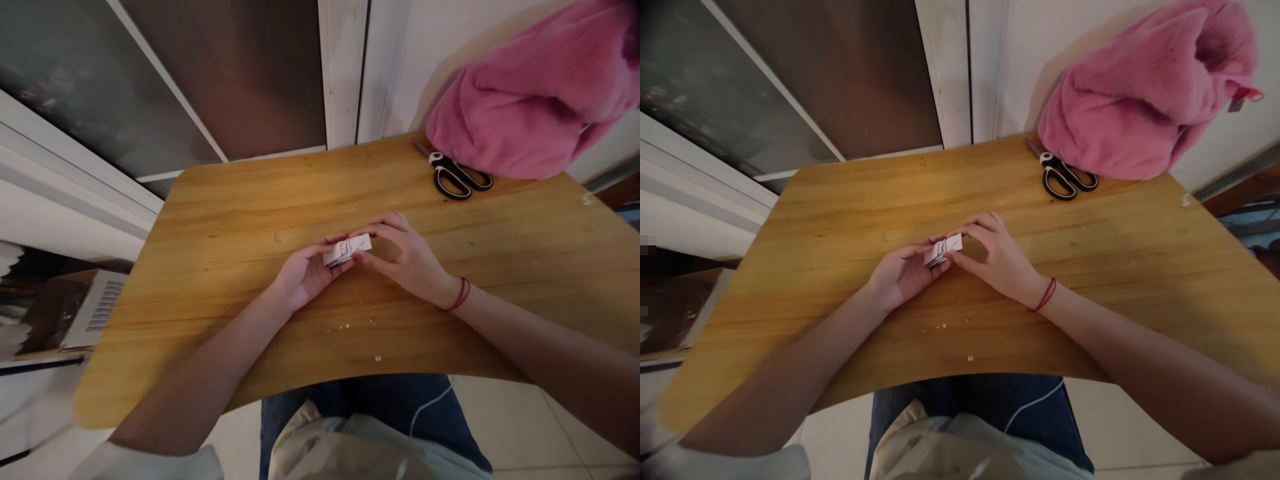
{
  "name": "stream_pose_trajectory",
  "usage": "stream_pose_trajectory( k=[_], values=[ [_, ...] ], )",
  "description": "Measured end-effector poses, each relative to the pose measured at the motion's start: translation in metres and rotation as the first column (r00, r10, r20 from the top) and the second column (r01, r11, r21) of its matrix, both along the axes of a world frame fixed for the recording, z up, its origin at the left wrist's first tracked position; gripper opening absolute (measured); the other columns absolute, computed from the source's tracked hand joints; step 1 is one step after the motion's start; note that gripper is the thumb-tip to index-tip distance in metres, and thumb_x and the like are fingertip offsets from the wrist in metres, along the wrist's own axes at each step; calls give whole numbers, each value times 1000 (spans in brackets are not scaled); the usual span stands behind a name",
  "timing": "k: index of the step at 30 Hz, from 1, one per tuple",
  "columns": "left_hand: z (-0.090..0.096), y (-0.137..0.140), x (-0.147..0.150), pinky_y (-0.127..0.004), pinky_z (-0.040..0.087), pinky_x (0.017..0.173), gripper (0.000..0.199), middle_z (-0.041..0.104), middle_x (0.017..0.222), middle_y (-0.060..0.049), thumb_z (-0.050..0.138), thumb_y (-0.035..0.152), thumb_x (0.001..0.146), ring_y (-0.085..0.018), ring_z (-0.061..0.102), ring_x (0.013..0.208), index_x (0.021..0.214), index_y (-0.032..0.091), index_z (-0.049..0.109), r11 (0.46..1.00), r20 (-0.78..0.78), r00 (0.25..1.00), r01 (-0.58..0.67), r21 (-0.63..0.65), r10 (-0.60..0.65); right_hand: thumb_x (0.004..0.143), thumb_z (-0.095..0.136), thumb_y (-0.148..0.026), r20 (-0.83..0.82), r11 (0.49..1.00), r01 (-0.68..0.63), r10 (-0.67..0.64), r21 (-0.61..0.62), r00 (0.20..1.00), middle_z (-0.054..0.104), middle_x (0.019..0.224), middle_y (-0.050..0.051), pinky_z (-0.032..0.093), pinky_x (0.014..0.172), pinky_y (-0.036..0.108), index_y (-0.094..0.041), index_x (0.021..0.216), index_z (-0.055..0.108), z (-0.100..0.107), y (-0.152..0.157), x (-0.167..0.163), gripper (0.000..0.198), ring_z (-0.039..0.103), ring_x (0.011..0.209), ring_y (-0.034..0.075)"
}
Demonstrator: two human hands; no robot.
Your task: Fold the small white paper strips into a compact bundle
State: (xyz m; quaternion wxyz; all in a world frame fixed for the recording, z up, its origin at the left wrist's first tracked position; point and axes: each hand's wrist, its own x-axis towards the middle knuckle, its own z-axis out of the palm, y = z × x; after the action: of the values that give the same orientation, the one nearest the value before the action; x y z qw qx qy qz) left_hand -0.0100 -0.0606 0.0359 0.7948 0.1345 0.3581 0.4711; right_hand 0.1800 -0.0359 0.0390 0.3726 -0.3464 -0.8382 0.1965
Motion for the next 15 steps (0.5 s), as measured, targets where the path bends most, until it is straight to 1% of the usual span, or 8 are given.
stream_pose_trajectory(
  k=[3, 6, 10, 15],
  values=[
    [-1, 1, 0, -29, 55, 78, 24, 71, 93, -9, 50, 6, 82, -16, 66, 81, 99, 9, 65, 999, -4, 999, -42, -16, 41, 87, 64, -34, -28, 999, 26, -25, 31, 999, 61, 99, 7, 47, 88, 42, -23, 103, 65, -2, 2, 1, 20, 56, 97, 24],
    [0, 1, 0, -28, 56, 73, 18, 71, 88, -8, 49, 6, 84, -16, 67, 78, 93, 9, 64, 996, -21, 996, -89, -27, 89, 87, 63, -35, -63, 998, 39, -36, 53, 997, 61, 97, 7, 48, 87, 42, -23, 103, 66, -3, 3, 2, 20, 57, 96, 24],
    [2, 2, 1, -26, 56, 69, 17, 71, 82, -9, 47, 5, 85, -16, 68, 73, 88, 9, 63, 994, -28, 995, -96, -42, 95, 88, 63, -35, -104, 998, 52, -50, 24, 993, 61, 96, 6, 50, 85, 41, -23, 105, 67, -1, 4, 3, 22, 58, 94, 22],
    [1, 4, 0, -25, 56, 67, 18, 72, 81, -9, 46, 6, 86, -15, 68, 70, 88, 8, 64, 993, -12, 993, -116, -37, 116, 88, 63, -36, -157, 998, 67, -68, -12, 985, 61, 94, 6, 50, 82, 38, -23, 103, 67, 3, 4, 3, 21, 57, 89, 20]
  ],
)
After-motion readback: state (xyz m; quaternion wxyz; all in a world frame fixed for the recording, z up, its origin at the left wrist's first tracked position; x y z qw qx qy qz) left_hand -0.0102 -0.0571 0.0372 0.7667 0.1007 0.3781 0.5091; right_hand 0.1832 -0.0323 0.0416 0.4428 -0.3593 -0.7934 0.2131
